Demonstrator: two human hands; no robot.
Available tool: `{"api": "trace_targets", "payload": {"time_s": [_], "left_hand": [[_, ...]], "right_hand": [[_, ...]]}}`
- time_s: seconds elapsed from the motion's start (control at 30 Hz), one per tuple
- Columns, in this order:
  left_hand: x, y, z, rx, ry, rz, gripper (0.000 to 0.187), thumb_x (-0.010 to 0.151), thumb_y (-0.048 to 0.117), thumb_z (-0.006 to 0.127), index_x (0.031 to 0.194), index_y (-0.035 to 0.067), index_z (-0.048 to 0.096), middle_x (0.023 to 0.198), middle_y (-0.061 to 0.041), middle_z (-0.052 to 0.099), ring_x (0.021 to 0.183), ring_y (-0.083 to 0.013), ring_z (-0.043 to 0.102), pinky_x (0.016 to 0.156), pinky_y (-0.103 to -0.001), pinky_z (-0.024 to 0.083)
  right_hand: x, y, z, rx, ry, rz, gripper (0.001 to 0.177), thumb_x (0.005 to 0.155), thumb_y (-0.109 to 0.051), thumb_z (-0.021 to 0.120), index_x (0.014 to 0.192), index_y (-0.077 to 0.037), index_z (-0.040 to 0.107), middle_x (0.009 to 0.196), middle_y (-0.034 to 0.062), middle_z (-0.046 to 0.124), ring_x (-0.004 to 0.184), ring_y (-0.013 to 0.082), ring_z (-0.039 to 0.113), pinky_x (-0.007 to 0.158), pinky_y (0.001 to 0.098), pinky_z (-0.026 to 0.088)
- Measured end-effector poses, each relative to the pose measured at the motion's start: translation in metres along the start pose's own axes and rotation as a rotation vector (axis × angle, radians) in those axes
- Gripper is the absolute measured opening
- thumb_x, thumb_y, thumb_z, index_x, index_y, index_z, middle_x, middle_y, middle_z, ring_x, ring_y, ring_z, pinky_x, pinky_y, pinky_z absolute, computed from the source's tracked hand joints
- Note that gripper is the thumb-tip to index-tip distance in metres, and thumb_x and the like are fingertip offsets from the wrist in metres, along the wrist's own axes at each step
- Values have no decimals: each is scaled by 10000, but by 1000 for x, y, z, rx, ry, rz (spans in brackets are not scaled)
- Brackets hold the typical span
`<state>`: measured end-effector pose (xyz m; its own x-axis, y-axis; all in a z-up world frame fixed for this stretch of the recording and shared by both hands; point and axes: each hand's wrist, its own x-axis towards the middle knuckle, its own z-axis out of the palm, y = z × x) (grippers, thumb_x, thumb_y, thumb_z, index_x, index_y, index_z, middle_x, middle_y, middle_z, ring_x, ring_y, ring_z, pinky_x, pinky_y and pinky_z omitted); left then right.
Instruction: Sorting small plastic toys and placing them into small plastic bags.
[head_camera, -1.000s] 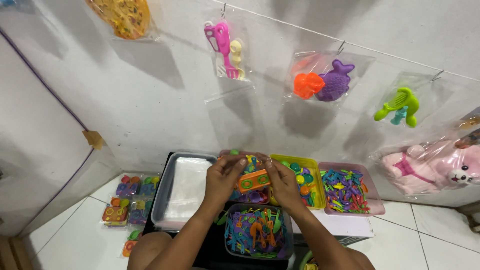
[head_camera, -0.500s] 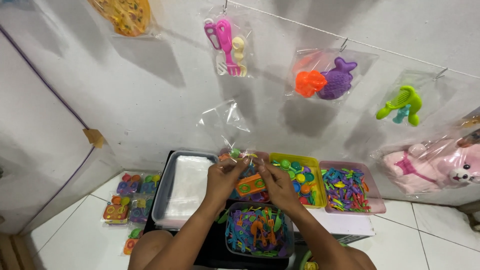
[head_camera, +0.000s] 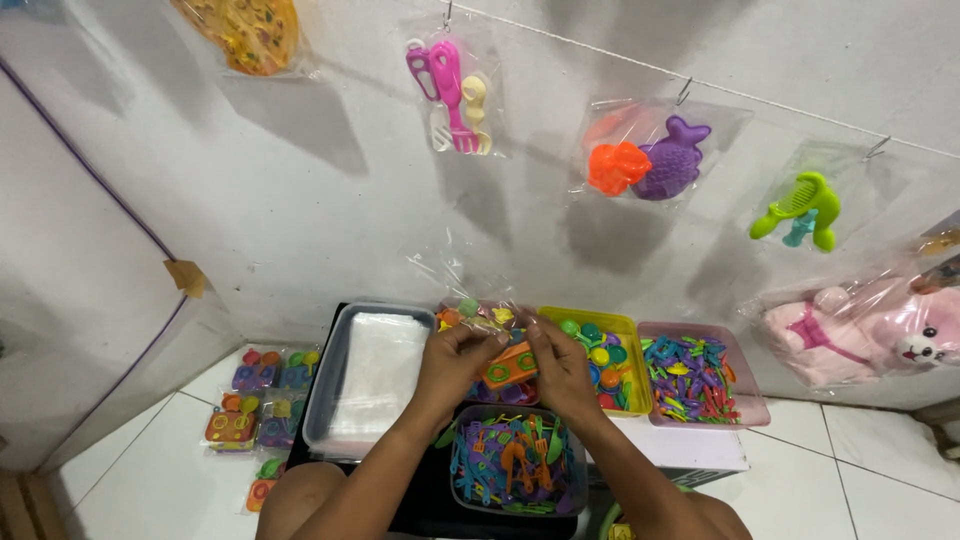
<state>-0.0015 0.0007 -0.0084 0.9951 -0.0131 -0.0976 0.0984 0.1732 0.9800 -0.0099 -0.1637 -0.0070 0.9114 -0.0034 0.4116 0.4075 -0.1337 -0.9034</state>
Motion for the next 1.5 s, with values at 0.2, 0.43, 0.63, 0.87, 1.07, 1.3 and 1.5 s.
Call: {"api": "trace_targets", "payload": {"time_s": [0.2, 0.43, 0.63, 0.87, 1.07, 1.3, 1.5], "left_hand": [[-6, 18, 6, -90, 24, 3, 358, 869, 303, 841, 960, -31, 753, 811, -113, 699, 742, -165, 630, 599, -300, 527], [-9, 21, 6, -77, 50, 4, 235, 936, 228, 764, 935, -4, 802, 651, -64, 631, 612, -111, 563, 533, -228, 437], [4, -3, -2, 39, 16, 55, 271, 918, 246, 774, 1013, -5, 811, 691, -95, 690, 564, -130, 606, 514, -266, 515], [-12, 12, 5, 33, -47, 176, 293, 906, 150, 747, 1173, 30, 768, 1167, -204, 772, 1118, -259, 697, 915, -374, 588], [-4, 11, -3, -104, -8, 264, 217, 993, 103, 614, 1108, -8, 761, 1043, -211, 794, 980, -284, 757, 742, -344, 626], [-12, 22, -4, -27, 60, 287, 187, 1006, 70, 617, 1097, -25, 751, 994, -216, 778, 914, -235, 719, 813, -375, 611], [-14, 28, -2, 101, 123, 240, 185, 986, 93, 681, 1116, -3, 771, 948, -189, 782, 931, -223, 733, 852, -378, 595]], "right_hand": [[0, -12, 5, 17, 32, -23, 375, 1092, -179, 443, 1290, -17, 717, 1314, 217, 710, 1360, 375, 527, 1171, 562, 353], [6, 0, -3, 166, 36, 100, 409, 1079, -266, 511, 1365, -20, 669, 858, 136, 693, 799, 179, 567, 690, 346, 514], [5, 8, -4, 218, 114, 92, 222, 914, -102, 779, 1105, 11, 793, 854, 102, 791, 786, 105, 638, 700, 286, 555], [8, 19, -9, 258, 125, 74, 171, 860, -35, 817, 1024, 15, 812, 886, 131, 813, 827, 130, 704, 774, 307, 587], [6, 27, -8, 110, -41, 20, 150, 820, -58, 870, 966, -48, 839, 800, 85, 798, 778, 98, 681, 706, 276, 567], [21, 32, -53, 3, -102, 138, 199, 852, -95, 825, 1030, -10, 799, 849, 122, 757, 788, 167, 652, 722, 329, 551], [52, 92, -145, -47, 157, 431, 280, 884, -164, 803, 1115, -11, 766, 960, 148, 772, 789, 189, 722, 685, 298, 625]]}}
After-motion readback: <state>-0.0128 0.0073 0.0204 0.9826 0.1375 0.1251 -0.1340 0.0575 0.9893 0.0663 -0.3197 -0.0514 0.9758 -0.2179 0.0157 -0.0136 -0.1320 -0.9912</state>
